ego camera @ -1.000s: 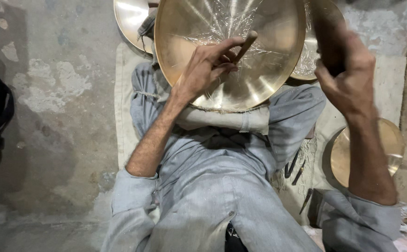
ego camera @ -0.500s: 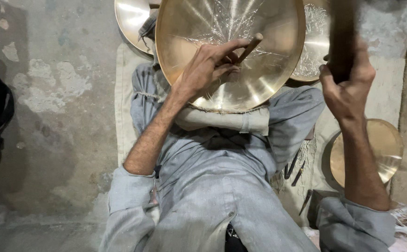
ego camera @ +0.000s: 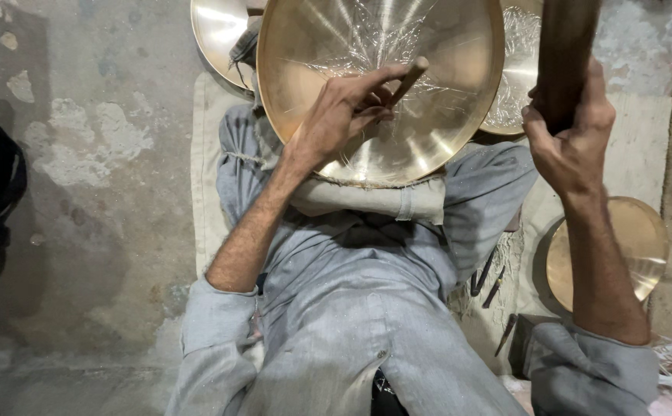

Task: The person sits cross-legged on the floor with a brass plate resting on a lap cushion and engraves a radiating star pattern into it, holding a chisel against the metal and striking it with a wooden mallet. The person periodically repositions the chisel and rotates the plate to continue the pattern.

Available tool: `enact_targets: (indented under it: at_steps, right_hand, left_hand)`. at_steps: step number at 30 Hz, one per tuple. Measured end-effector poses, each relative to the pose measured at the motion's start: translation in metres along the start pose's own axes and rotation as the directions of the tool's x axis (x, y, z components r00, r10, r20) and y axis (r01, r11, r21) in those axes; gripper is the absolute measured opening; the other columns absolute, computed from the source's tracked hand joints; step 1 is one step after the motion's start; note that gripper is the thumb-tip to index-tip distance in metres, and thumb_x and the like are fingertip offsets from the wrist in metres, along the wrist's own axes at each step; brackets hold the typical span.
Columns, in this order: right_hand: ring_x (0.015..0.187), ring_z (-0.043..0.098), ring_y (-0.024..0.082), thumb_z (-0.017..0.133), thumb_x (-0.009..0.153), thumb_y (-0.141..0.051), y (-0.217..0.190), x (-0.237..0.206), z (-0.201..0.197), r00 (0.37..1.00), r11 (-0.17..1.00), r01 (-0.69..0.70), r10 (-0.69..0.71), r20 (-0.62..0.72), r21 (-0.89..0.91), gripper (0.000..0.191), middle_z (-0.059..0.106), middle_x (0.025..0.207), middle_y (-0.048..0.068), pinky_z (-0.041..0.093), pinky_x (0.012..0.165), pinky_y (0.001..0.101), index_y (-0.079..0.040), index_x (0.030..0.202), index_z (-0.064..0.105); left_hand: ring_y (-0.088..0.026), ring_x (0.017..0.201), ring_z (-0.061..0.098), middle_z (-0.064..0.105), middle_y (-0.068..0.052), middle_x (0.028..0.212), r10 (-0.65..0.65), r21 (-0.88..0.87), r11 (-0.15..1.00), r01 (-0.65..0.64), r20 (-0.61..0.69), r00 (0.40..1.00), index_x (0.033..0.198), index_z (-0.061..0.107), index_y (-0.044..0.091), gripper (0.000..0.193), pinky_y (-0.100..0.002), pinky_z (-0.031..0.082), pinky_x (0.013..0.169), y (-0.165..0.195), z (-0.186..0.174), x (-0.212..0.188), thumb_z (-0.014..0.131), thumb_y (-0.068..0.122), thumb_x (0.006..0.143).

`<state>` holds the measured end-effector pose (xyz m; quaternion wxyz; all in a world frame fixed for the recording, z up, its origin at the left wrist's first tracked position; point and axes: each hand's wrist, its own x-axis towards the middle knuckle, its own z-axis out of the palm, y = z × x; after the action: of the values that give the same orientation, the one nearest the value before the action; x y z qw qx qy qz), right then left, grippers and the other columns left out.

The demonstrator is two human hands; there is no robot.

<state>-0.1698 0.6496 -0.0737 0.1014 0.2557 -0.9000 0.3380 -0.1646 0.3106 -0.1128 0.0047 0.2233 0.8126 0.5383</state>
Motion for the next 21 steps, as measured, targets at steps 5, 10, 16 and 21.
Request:
enact_targets:
  at_steps: [5,10,16,21]
  right_hand:
    - [0.084,0.068,0.02,0.073,0.103,0.0,-0.002,0.006,-0.002,0.996,0.889,0.085,-0.062,0.066,-0.45,0.049,0.074,0.111,0.01,0.058,0.075,0.0368,-0.009,0.149,0.062]
    - [0.078,0.066,0.021,0.068,0.091,0.002,-0.007,-0.001,0.004,0.99,0.963,-0.09,0.114,0.084,-0.254,0.061,0.071,0.099,0.008,0.058,0.068,0.0372,-0.012,0.149,0.058]
    - [0.111,0.069,0.027,0.065,0.092,0.005,-0.01,-0.012,0.009,0.998,0.996,-0.068,0.068,0.005,0.055,0.065,0.067,0.127,0.017,0.061,0.094,0.0415,-0.005,0.154,0.048]
    - [0.094,0.069,0.021,0.068,0.101,0.006,-0.008,-0.019,0.017,0.986,0.976,-0.164,0.164,-0.012,-0.142,0.059,0.072,0.114,0.008,0.062,0.082,0.0387,-0.014,0.155,0.054]
  left_hand:
    - [-0.019,0.098,0.081,0.08,-0.007,0.112,-0.025,0.033,0.999,0.024,0.018,1.0,0.145,0.056,0.021,0.052,-0.035,0.069,0.086,0.003,0.003,0.0,0.071,0.006,0.098]
    - [-0.022,0.099,0.08,0.078,-0.011,0.114,0.039,0.069,0.997,-0.042,0.037,0.999,0.147,0.054,0.017,0.057,-0.038,0.067,0.087,0.006,-0.003,-0.001,0.075,0.008,0.095]
    - [-0.02,0.094,0.079,0.08,-0.008,0.108,0.01,0.107,0.994,-0.021,0.103,0.995,0.147,0.054,0.017,0.059,-0.038,0.065,0.084,0.012,-0.007,-0.002,0.076,0.008,0.092]
    - [-0.017,0.092,0.079,0.081,-0.006,0.106,-0.026,0.2,0.98,-0.003,0.142,0.99,0.145,0.055,0.019,0.055,-0.038,0.062,0.085,0.01,-0.006,0.001,0.073,0.008,0.093]
